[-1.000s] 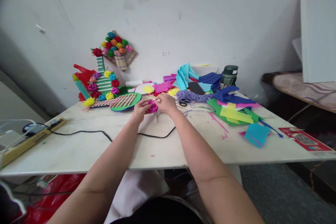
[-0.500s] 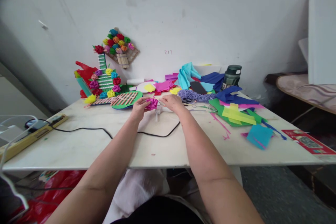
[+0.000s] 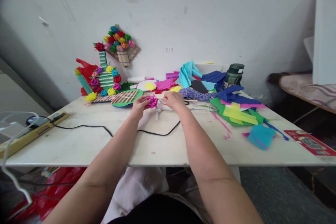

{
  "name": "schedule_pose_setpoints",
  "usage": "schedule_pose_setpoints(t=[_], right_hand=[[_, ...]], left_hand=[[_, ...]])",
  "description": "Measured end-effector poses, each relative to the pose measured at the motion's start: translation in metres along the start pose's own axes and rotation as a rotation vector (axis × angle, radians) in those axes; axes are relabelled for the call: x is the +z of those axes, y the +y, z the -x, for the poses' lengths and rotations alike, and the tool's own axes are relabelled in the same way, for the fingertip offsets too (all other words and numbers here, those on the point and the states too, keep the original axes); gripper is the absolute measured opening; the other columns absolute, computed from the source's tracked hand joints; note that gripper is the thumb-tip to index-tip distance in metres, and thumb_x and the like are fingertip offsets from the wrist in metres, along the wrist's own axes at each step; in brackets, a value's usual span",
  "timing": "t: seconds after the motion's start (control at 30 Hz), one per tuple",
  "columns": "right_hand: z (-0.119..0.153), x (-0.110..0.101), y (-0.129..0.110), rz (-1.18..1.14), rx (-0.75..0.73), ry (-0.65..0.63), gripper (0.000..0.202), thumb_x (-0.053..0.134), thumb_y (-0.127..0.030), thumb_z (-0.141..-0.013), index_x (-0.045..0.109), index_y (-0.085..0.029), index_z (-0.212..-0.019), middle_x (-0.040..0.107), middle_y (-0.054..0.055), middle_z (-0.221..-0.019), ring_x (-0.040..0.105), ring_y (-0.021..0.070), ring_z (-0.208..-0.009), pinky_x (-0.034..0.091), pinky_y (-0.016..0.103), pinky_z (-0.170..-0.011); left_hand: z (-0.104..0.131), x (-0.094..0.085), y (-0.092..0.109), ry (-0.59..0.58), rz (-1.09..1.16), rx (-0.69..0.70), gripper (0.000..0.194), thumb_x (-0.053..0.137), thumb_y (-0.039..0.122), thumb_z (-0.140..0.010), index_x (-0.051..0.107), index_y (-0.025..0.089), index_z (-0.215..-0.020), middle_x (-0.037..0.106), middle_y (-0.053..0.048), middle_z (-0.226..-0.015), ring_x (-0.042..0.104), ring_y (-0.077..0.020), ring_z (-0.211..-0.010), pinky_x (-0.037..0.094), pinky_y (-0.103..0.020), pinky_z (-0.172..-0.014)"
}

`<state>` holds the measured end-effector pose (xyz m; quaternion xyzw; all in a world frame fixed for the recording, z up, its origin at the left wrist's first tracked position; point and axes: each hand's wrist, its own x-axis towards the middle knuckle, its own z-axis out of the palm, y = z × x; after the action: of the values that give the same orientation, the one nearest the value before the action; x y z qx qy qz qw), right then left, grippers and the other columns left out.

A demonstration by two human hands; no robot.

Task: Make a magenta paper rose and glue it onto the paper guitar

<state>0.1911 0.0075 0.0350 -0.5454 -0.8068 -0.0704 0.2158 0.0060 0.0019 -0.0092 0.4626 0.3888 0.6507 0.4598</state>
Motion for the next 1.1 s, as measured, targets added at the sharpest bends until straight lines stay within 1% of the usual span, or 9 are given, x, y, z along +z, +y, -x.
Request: schedule_pose_setpoints(t=[0.27, 0.47, 0.63, 0.77, 1.1], right_hand=[[0.0022, -0.0027, -0.0035, 0.027, 0.003, 0.001, 0.03, 0.048, -0.037, -0.09, 0.073, -0.02, -0.094, 0.073, 0.007, -0.1, 0.064, 0.0212, -0.091, 0.038, 0.029, -0.068], [0.0016, -0.0008, -0.0049, 0.032, 0.0, 0.015, 0.028, 0.05, -0.036, -0.089, 0.073, -0.02, -0.093, 0.072, 0.008, -0.101, 0.064, 0.0215, -0.09, 0.039, 0.029, -0.069], [0.0013, 0.0012, -0.0045, 0.018, -0.002, 0.044, 0.026, 0.052, -0.035, -0.088, 0.073, -0.021, -0.092, 0.072, 0.008, -0.1, 0.063, 0.0208, -0.089, 0.039, 0.028, -0.07], [0.0011, 0.0017, -0.0047, 0.004, -0.002, 0.065, 0.026, 0.053, -0.036, -0.087, 0.073, -0.021, -0.091, 0.072, 0.008, -0.099, 0.063, 0.0207, -0.089, 0.04, 0.028, -0.07], [0.0001, 0.0038, -0.005, 0.037, -0.003, 0.043, 0.026, 0.053, -0.036, -0.088, 0.073, -0.02, -0.092, 0.072, 0.008, -0.098, 0.063, 0.0214, -0.088, 0.04, 0.029, -0.069]], left_hand=[[0.0016, 0.0023, 0.0018, 0.009, -0.012, 0.007, 0.049, 0.086, 0.035, -0.045, 0.064, 0.014, -0.083, 0.068, -0.003, -0.068, 0.063, -0.0142, -0.057, 0.052, -0.027, -0.059], [-0.0005, 0.0022, -0.0006, 0.022, -0.031, 0.014, 0.052, 0.087, 0.037, -0.041, 0.065, 0.014, -0.082, 0.067, -0.003, -0.067, 0.065, -0.0167, -0.06, 0.053, -0.029, -0.059], [-0.0034, 0.0012, -0.0031, 0.018, -0.043, 0.016, 0.054, 0.087, 0.04, -0.04, 0.064, 0.014, -0.081, 0.067, -0.004, -0.067, 0.065, -0.0179, -0.061, 0.053, -0.03, -0.059], [-0.0054, 0.0, -0.0051, 0.02, -0.04, 0.011, 0.053, 0.087, 0.038, -0.04, 0.065, 0.013, -0.081, 0.067, -0.004, -0.067, 0.064, -0.0169, -0.059, 0.053, -0.03, -0.058], [-0.006, 0.0009, -0.0071, 0.001, -0.035, 0.024, 0.053, 0.087, 0.038, -0.041, 0.065, 0.013, -0.081, 0.066, -0.003, -0.066, 0.064, -0.0159, -0.057, 0.053, -0.029, -0.056]])
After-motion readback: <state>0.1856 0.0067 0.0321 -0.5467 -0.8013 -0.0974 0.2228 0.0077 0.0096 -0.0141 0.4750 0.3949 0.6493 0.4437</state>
